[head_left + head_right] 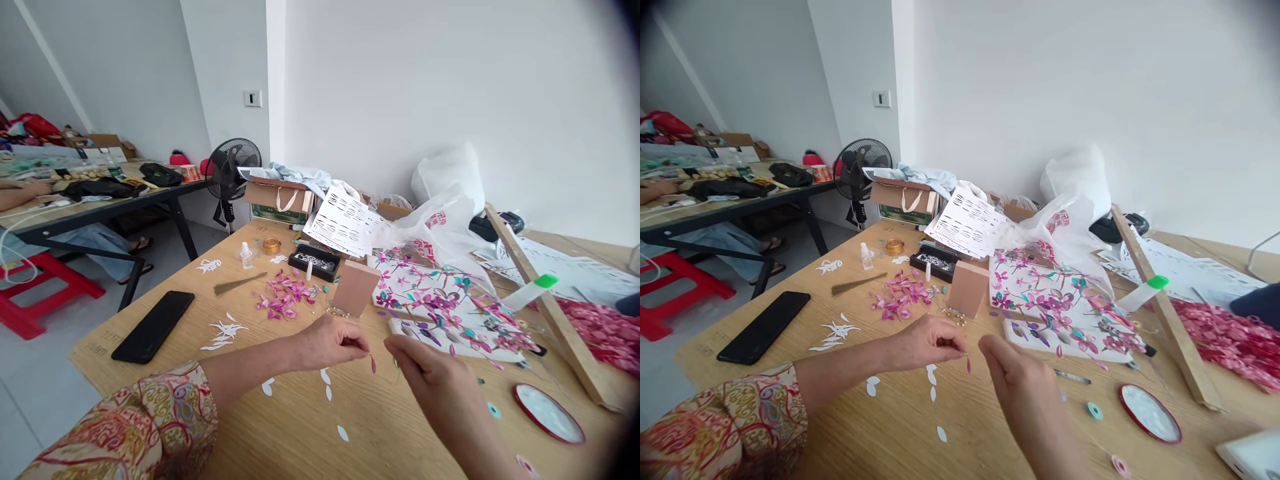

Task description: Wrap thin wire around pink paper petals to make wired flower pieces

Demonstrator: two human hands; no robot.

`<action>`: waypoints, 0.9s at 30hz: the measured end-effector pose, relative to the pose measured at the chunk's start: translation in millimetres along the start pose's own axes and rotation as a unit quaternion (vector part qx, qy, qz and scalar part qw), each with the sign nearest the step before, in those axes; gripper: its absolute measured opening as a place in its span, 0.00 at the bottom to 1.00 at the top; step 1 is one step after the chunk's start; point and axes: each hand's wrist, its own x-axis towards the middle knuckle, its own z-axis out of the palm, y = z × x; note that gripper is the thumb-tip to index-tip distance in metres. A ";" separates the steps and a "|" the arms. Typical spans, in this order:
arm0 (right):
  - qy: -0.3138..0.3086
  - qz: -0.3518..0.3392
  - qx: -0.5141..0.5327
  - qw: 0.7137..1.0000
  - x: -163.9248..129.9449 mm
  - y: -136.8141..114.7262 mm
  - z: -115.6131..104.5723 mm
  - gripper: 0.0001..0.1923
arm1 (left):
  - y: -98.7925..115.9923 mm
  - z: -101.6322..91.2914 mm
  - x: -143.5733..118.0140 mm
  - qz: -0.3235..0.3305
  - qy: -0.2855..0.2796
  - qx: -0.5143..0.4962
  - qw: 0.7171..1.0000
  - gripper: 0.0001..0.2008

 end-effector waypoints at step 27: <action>-0.039 0.103 0.290 0.951 4.5 16.8 28.3 0.14 | 2.1 8.1 -3.4 -0.113 -0.006 -0.222 0.969 0.06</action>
